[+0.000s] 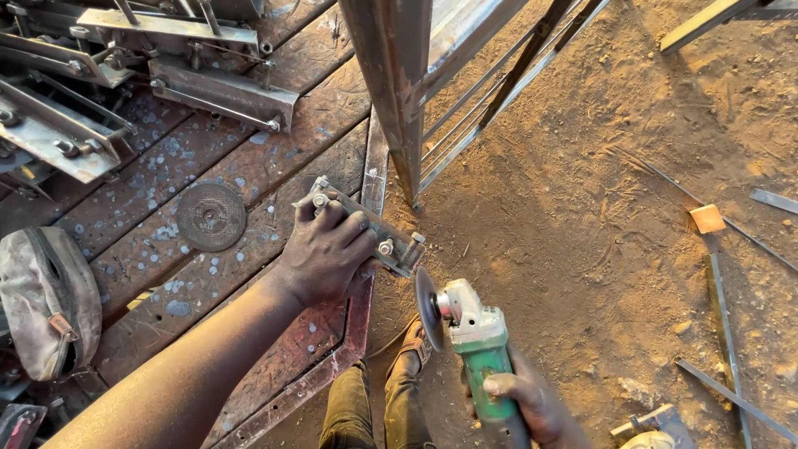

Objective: Using a handheld angle grinder to smooth the edges of small metal components on a workbench.

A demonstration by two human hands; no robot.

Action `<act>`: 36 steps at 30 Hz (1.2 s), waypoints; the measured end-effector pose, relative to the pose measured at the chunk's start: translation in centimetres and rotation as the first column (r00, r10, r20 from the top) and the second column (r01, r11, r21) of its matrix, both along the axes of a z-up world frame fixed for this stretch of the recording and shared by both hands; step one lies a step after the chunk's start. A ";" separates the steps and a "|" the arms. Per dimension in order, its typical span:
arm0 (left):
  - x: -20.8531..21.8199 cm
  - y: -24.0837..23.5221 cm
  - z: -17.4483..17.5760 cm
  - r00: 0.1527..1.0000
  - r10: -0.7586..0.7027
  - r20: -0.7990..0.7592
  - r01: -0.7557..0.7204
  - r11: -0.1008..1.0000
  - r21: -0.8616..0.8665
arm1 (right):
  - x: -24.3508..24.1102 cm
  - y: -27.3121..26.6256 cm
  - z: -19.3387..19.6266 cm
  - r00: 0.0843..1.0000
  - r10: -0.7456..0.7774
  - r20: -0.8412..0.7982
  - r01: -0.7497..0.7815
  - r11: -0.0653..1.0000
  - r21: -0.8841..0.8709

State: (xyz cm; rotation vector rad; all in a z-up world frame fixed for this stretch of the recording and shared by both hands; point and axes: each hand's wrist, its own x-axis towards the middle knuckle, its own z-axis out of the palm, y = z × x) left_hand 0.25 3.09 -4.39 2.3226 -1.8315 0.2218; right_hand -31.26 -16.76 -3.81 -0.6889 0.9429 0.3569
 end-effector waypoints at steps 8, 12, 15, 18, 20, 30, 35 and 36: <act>-0.2 0.0 0.2 1.000 0.017 0.023 -0.017 0.999 0.033 | 1.8 2.8 0.8 0.987 -0.148 0.056 0.149 0.989 -0.025; -0.2 0.0 0.2 1.000 0.024 0.013 -0.024 1.000 0.014 | 2.5 5.2 1.3 0.955 -0.290 0.059 0.290 0.957 0.009; -0.1 -0.1 0.6 1.000 0.018 0.006 -0.018 1.000 -0.002 | 1.0 5.7 0.8 0.951 -0.309 -0.011 0.309 0.949 0.066; -0.3 0.1 0.0 0.999 0.031 -0.010 -0.032 0.999 -0.006 | 0.7 5.8 0.4 0.943 -0.329 0.053 0.324 0.943 0.076; -0.3 0.0 0.2 1.000 0.031 -0.002 -0.031 0.999 -0.015 | 1.2 5.7 0.2 0.951 -0.301 0.077 0.297 0.953 0.055; -0.4 0.0 0.2 0.999 0.045 0.002 -0.045 0.999 -0.010 | -1.3 5.8 0.8 0.953 -0.256 -0.161 0.282 0.944 0.171; -0.8 0.6 0.4 0.998 0.055 -0.019 -0.056 0.998 -0.042 | -4.3 6.1 -1.5 0.929 -0.285 -0.238 0.289 0.957 -0.015; -1.3 0.9 0.3 0.997 0.062 -0.053 -0.065 0.996 -0.058 | -5.6 6.2 -2.4 0.929 -0.295 -0.222 0.288 0.956 -0.062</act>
